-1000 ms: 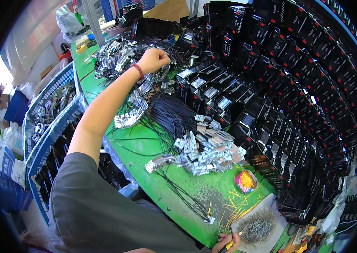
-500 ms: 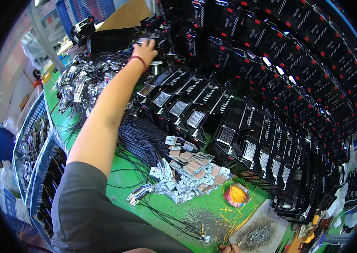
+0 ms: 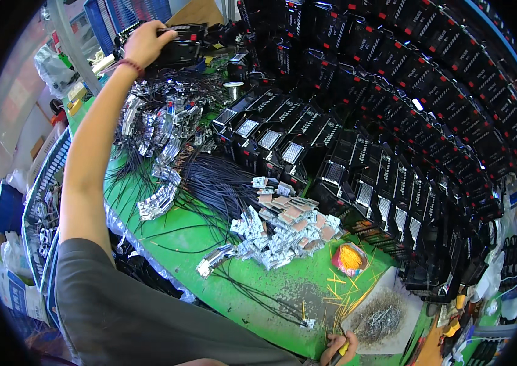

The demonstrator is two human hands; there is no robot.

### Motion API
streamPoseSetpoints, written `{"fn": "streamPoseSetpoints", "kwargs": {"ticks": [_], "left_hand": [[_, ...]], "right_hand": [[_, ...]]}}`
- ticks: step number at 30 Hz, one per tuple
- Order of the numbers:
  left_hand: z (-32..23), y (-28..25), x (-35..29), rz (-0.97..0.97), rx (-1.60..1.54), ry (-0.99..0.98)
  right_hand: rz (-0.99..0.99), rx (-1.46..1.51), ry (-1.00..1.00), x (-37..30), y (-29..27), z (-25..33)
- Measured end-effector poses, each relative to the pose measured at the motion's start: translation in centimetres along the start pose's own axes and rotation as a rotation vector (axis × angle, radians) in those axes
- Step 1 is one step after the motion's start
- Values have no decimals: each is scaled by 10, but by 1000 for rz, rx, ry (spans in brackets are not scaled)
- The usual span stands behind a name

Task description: Soldering wires and assembling electronic components into toy housings at a factory workbench.

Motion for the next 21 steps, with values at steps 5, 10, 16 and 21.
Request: {"fn": "streamPoseSetpoints", "kwargs": {"ticks": [5,10,16,21], "left_hand": [[-65,-119,-143,-203,-163,433],[-139,-159,-286,-94,-184,978],[-220,-134,-367,105,-258,1574],[-271,-113,-417,232,-284,1941]], "right_hand": [[-21,136,35,-13,-3,-32],[-4,168,-261,6,-19,16],[-50,22,-760,43,-64,131],[67,-475,-1049,68,-46,189]]}}
Point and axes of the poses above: each hand's wrist, its own x-axis towards the middle knuckle, its own y-axis out of the palm, z = x × y, the point moved 7 cm from there along x, towards the middle knuckle, and after that the axes turned 13 degrees about z, right-handed, at the moved point
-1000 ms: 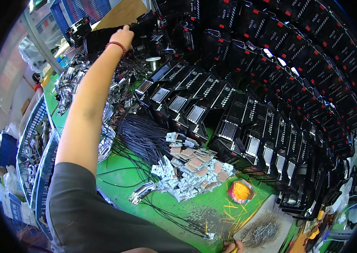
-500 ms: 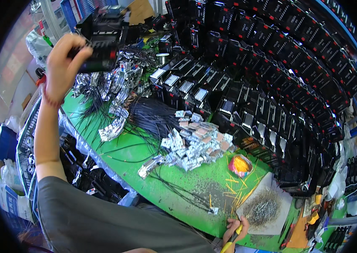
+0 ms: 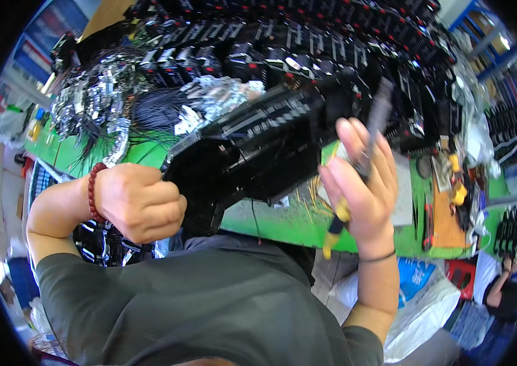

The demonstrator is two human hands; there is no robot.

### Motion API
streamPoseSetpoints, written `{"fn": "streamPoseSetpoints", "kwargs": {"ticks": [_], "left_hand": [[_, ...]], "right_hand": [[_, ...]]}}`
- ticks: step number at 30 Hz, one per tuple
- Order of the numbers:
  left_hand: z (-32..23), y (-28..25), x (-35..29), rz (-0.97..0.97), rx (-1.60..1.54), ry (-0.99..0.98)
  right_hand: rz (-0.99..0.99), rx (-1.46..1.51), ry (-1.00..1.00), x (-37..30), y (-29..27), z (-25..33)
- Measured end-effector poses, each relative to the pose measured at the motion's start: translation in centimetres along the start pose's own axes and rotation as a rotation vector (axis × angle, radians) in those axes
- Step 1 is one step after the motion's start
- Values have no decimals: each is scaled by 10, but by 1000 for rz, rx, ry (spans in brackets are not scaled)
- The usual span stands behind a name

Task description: Soldering wires and assembling electronic components into toy housings at a factory workbench.

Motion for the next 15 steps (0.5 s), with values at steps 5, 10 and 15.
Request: {"fn": "streamPoseSetpoints", "kwargs": {"ticks": [5,10,15], "left_hand": [[-7,21,24,-2,-94,74],[24,64,26,297,-148,-450],[28,99,53,77,-329,-827]], "right_hand": [[258,-148,-47,-8,7,-11],[379,-327,46,-36,15,22],[474,-326,178,-37,27,39]]}}
Point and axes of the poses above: each hand's wrist, its own x-axis towards the middle knuckle, its own y-axis out of the palm, z = x × y, the point moved 7 cm from there along x, towards the middle knuckle, and after that the axes turned 13 degrees about z, right-handed, at the moved point
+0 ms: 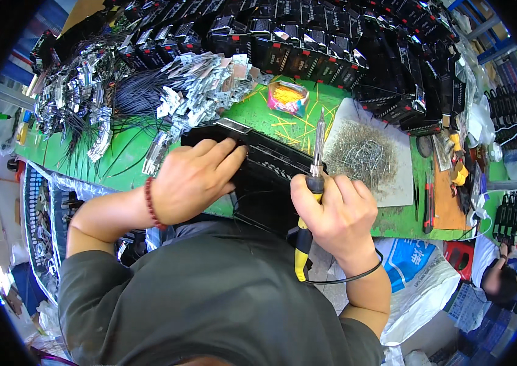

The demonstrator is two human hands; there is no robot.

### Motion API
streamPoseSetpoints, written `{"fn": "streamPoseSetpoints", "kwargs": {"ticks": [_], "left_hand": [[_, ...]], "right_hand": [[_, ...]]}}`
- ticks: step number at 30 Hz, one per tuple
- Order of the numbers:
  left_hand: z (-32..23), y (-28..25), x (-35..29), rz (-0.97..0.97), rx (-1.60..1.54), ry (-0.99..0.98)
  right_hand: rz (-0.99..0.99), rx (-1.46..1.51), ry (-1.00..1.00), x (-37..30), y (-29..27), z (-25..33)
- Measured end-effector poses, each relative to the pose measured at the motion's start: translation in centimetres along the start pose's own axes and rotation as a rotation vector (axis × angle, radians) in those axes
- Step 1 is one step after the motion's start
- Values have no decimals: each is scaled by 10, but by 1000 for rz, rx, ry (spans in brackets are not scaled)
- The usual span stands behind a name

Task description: Soldering wires and assembling electronic components into toy housings at a factory workbench.

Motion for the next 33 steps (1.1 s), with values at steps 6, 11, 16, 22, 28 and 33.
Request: {"fn": "streamPoseSetpoints", "kwargs": {"ticks": [6,11,16,22,28,33], "left_hand": [[0,-4,0,-493,-336,139],[12,30,7,-297,-421,63],[7,55,18,-269,-388,44],[-4,73,33,-194,-474,61],[2,74,32,-251,-567,-12],[7,71,34,-278,-671,-16]], "right_hand": [[-182,0,11,11,12,-32],[-260,96,-222,63,46,-63],[-297,118,-342,94,84,-74],[-210,249,-196,80,99,-79],[-565,525,211,2,91,-72],[-45,862,348,-43,143,0]]}}
Point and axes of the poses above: each hand's wrist, its own x-axis towards the middle knuckle, its own y-axis out of the palm, z = x × y, the point moved 7 cm from there along x, towards the middle knuckle, and after that the axes turned 13 degrees about z, right-handed, at the moved point
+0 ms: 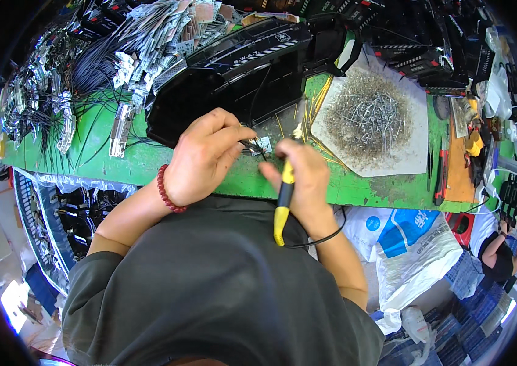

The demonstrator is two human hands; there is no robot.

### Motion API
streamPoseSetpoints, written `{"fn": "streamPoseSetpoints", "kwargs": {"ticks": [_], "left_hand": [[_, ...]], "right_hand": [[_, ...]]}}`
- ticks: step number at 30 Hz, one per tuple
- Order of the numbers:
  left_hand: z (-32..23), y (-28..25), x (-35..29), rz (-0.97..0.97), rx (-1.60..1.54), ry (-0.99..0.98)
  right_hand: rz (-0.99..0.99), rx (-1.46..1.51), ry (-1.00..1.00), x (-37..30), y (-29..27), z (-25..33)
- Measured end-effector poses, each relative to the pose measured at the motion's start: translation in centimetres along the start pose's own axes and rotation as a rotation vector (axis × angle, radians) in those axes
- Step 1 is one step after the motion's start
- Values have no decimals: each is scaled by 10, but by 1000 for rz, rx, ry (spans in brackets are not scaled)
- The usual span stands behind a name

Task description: Soldering wires and assembling electronic components into toy housings at a factory workbench.

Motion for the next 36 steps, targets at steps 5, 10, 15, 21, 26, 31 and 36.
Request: {"fn": "streamPoseSetpoints", "kwargs": {"ticks": [5,10,15,21,26,31,36], "left_hand": [[3,8,-2,12,45,11],[-3,17,-4,47,170,34],[-1,24,-1,82,179,36],[2,21,-3,107,163,-9],[2,22,-4,66,145,-8],[3,20,-2,52,122,-3],[4,27,-3,10,121,46]], "right_hand": [[18,-128,1,4,7,-2],[-47,-430,-21,3,-15,-14],[-112,-220,-128,0,-15,4],[-36,-79,-110,1,3,-13],[128,-40,-148,20,8,1],[143,-126,-135,15,9,0],[39,-41,-14,2,10,-7]]}}
Point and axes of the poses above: each hand's wrist, its own x-axis towards the middle knuckle, its own y-axis out of the palm, z = x × y, the point moved 7 cm from there along x, towards the middle knuckle, and after that the axes turned 13 degrees about z, right-handed, at the moved point
